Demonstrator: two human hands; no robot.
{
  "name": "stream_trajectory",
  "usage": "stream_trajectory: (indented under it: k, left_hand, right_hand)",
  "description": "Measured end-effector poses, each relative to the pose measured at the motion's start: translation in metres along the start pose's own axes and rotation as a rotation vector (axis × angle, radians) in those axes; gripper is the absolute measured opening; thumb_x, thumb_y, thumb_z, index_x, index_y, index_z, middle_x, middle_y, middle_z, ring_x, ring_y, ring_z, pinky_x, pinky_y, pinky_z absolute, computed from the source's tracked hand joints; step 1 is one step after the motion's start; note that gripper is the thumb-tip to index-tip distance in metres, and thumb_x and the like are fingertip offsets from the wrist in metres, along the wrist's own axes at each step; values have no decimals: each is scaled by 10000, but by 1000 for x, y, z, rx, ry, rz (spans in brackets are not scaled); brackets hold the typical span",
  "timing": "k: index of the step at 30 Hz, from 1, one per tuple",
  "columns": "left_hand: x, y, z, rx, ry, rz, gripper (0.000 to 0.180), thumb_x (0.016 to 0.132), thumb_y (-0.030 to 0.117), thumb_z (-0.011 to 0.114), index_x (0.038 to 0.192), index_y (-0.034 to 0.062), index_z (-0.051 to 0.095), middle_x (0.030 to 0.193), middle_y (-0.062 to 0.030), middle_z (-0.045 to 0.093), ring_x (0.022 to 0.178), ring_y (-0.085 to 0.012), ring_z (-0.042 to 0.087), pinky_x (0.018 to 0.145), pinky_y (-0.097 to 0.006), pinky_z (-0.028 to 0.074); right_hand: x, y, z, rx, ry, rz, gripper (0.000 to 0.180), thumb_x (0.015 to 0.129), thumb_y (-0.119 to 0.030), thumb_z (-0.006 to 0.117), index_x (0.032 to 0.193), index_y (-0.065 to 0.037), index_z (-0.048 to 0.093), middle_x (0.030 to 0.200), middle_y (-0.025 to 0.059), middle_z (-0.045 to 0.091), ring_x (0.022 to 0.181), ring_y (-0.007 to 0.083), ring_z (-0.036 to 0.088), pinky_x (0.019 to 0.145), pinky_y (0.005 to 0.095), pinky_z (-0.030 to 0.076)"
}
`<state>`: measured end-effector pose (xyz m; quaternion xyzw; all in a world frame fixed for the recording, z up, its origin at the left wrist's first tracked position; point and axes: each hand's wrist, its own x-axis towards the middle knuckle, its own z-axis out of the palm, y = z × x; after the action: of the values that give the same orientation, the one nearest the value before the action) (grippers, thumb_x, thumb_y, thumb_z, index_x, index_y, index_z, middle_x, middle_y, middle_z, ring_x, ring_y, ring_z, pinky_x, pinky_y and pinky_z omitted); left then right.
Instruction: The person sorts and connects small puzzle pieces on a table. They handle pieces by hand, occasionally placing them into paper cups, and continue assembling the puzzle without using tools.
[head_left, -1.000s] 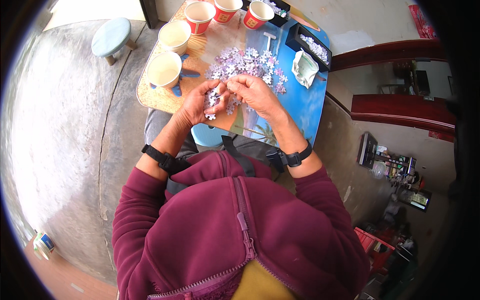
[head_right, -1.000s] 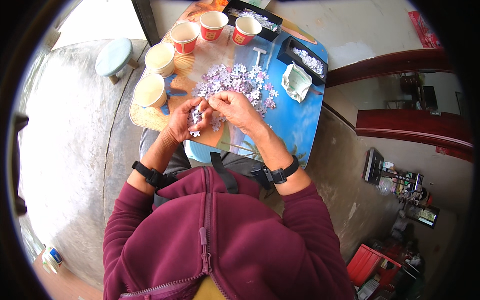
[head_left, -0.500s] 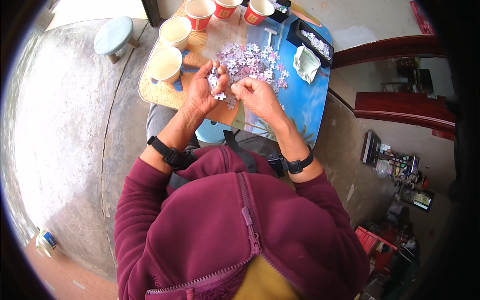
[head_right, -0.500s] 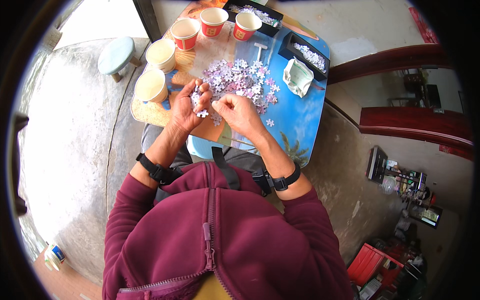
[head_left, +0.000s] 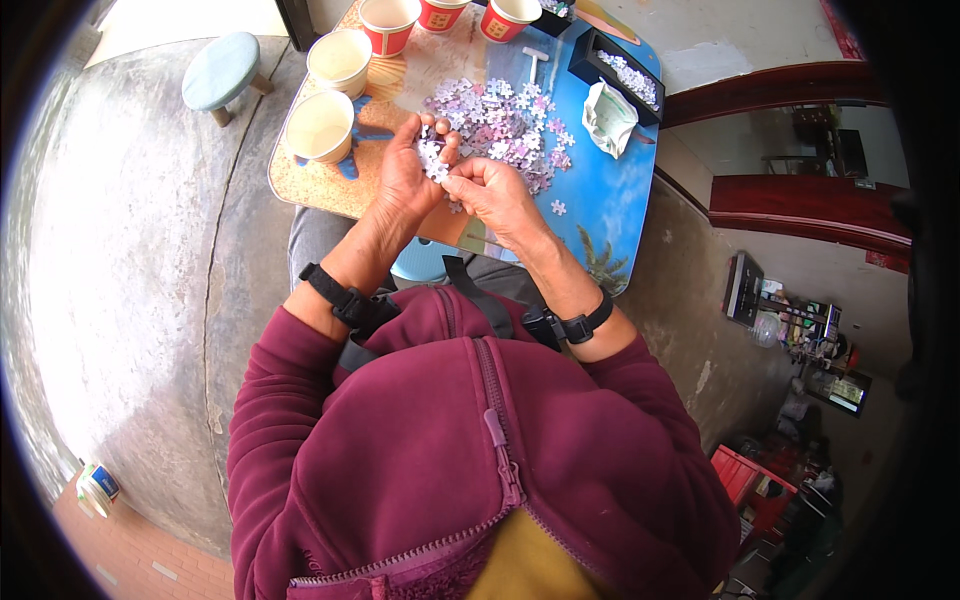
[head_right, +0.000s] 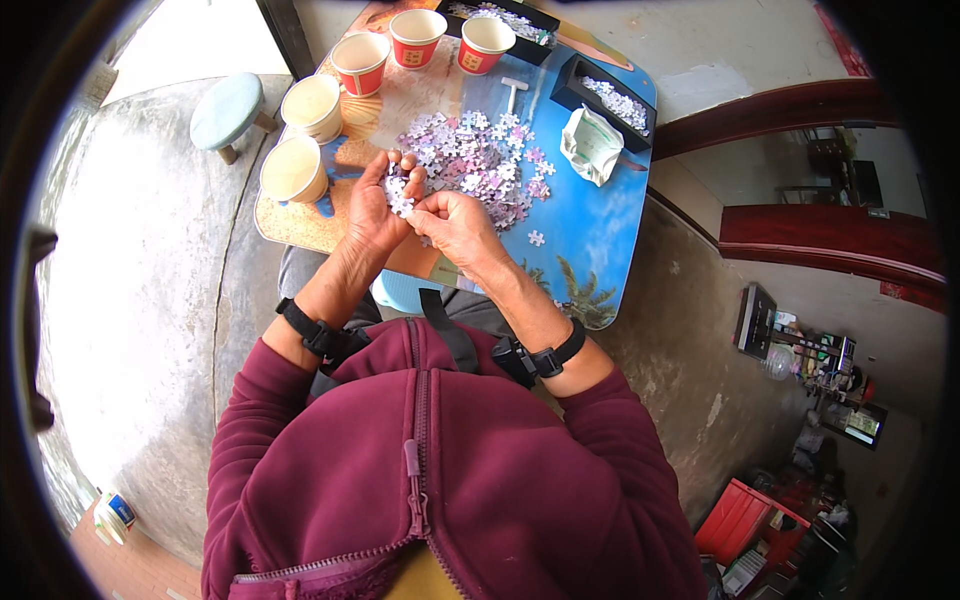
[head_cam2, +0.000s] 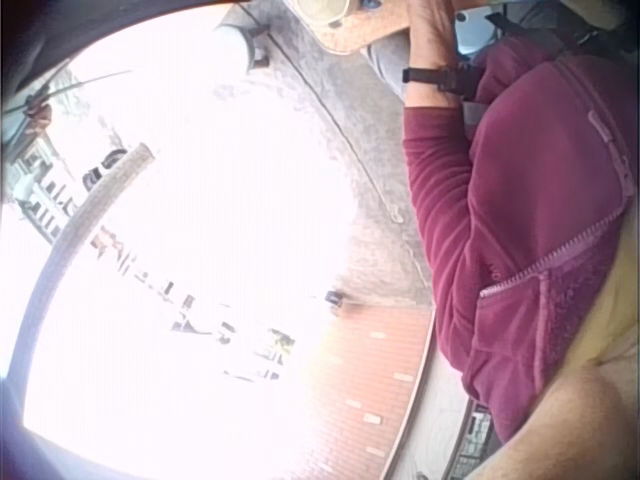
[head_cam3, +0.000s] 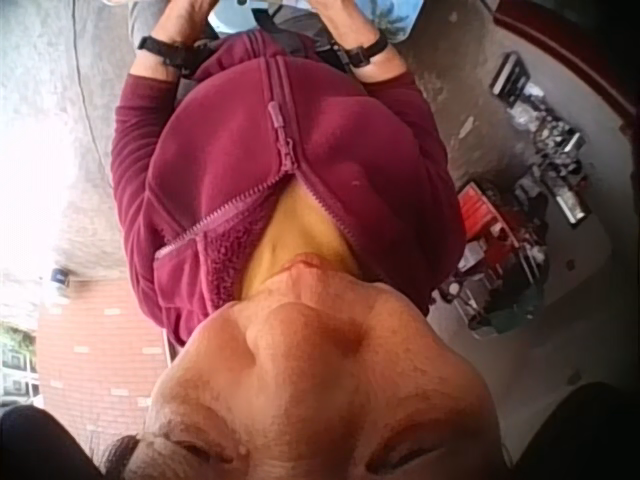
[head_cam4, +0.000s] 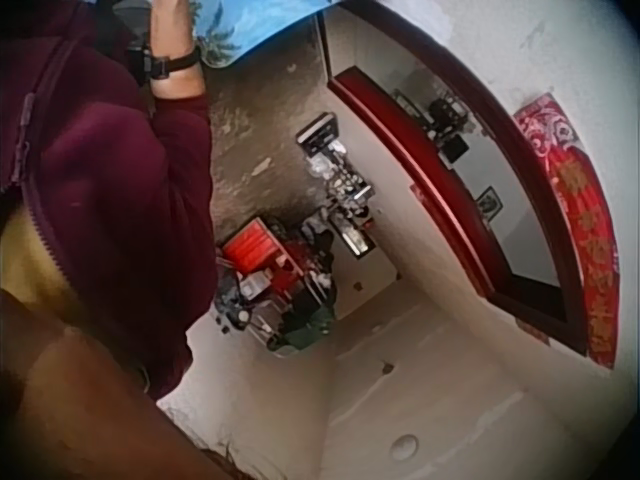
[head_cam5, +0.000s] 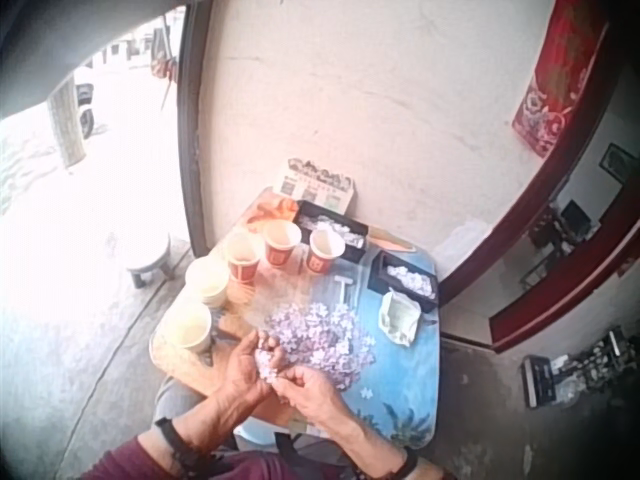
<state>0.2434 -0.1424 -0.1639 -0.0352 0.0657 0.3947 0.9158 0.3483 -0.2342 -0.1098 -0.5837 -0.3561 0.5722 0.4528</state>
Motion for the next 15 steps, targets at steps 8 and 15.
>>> stream_trajectory:
  k: [8,15]
  left_hand:
    - [-5,14,10,42,198,11,259,990,240,411,1046,16,528,909,-127,565,833,-267,570,668,-325,521]
    - [-19,24,24,180,118,-125,329,961,166,369,1189,-32,498,906,-113,542,719,-213,505,572,-270,425]
  right_hand:
    - [-6,-22,-13,-21,27,-38,127,896,-137,627,882,-10,626,748,-10,608,634,34,499,565,184,391]
    - [-1,-35,-25,-64,79,-69,126,890,-165,645,903,-41,631,724,-35,579,579,20,449,503,165,344]
